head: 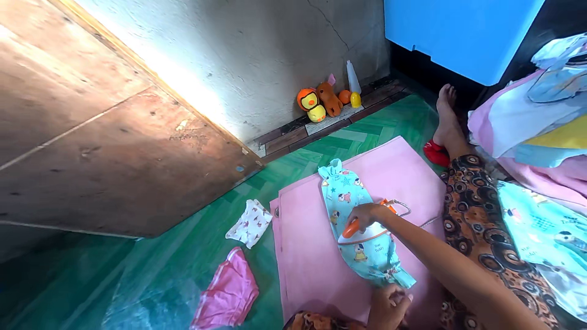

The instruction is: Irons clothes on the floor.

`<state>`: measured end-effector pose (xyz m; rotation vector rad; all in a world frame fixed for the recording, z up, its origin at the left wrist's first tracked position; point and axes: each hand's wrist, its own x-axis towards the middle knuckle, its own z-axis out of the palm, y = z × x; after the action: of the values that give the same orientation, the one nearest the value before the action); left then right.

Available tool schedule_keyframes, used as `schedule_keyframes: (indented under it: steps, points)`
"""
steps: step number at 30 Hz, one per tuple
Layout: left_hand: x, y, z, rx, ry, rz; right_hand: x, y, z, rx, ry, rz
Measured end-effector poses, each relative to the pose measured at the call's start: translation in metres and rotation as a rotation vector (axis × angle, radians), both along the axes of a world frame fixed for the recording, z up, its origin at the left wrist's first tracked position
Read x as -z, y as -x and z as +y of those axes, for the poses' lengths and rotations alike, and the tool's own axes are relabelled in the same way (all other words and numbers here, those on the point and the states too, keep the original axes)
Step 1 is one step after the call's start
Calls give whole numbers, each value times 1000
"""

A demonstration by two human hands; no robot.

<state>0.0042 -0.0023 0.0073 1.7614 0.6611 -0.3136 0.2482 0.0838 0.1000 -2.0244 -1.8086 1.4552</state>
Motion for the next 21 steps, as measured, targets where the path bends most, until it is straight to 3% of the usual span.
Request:
schedule_keyframes:
  steps: [4,7,10,13,17,19,21]
  points:
    - [-20,2,-3,-125,132,-86,-1,11,-21,-49,16,11]
    - [-24,6,-6,-227,139,-383,0,17,-33,-86,-3,-13]
    - [-19,-7,-11,-246,-328,-618,-2,21,-39,-50,-38,-70]
    - [-16,-27,-16,-119,-809,-490,0,24,-42,17,-80,-93]
    - [-5,-43,-26,26,-915,-76,-1,26,-42,67,-61,-104]
    - [1,-41,-28,44,-939,-15,-3,26,-43,34,-25,-103]
    - [6,-36,-28,38,-976,-85,-4,25,-45,9,-19,-98]
